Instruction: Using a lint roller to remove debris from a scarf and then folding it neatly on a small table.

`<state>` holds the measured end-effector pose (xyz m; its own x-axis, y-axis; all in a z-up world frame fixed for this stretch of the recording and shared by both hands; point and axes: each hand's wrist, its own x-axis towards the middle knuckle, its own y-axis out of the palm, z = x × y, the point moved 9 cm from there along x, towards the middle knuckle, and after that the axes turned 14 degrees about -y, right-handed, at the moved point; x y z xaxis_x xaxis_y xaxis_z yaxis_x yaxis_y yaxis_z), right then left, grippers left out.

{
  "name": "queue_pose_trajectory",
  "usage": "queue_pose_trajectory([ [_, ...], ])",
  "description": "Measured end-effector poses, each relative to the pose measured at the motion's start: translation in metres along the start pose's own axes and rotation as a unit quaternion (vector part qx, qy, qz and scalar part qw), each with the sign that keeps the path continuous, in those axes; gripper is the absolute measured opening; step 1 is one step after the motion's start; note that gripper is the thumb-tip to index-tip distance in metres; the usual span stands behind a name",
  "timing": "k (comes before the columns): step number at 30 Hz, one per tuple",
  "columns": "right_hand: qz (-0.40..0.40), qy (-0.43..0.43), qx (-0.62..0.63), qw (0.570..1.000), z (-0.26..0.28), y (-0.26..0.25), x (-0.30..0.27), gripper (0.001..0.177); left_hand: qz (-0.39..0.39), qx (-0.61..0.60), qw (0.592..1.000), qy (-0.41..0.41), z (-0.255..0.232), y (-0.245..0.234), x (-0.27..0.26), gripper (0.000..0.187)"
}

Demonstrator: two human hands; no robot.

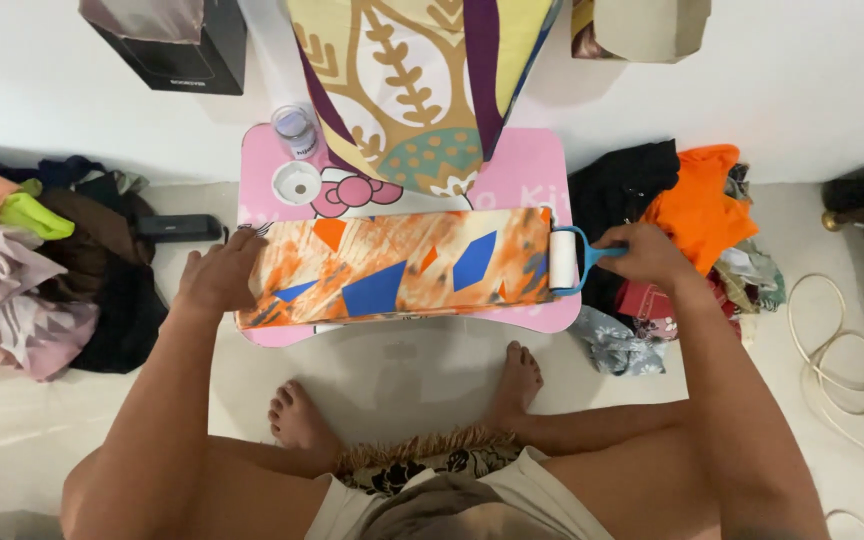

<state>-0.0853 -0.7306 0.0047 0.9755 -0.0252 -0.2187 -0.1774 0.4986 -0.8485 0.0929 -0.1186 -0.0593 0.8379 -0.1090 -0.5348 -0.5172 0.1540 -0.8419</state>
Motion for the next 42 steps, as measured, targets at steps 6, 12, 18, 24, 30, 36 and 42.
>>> queue_pose_trajectory([
  [6,-0.085,-0.065,0.082,0.991,0.057,0.000,0.035,0.029,-0.012,0.003,1.000,-0.002,0.008,0.016,0.024,0.115],
  [12,-0.088,-0.072,0.084,0.990,0.065,0.029,0.067,0.034,-0.017,0.011,1.000,-0.018,0.013,0.028,0.037,0.113],
  [18,-0.119,0.008,0.147,0.982,-0.013,0.022,0.017,0.030,-0.006,0.004,1.000,-0.008,0.011,0.020,0.031,0.120],
  [24,-0.276,0.028,0.270,0.922,0.046,-0.033,-0.038,0.031,0.001,-0.020,1.000,-0.016,0.021,0.055,0.069,0.126],
  [30,-0.443,-0.171,0.505,0.721,0.147,-0.126,-0.031,0.044,-0.025,0.017,0.999,-0.019,0.017,0.042,0.046,0.116],
  [36,-0.518,-0.123,0.369,0.762,0.173,-0.164,0.014,0.037,-0.065,-0.019,0.998,-0.006,0.032,0.048,0.040,0.099],
  [42,-0.523,-0.109,0.313,0.785,0.147,-0.141,0.048,0.031,-0.096,-0.082,0.992,0.002,0.042,0.028,-0.002,0.073],
])
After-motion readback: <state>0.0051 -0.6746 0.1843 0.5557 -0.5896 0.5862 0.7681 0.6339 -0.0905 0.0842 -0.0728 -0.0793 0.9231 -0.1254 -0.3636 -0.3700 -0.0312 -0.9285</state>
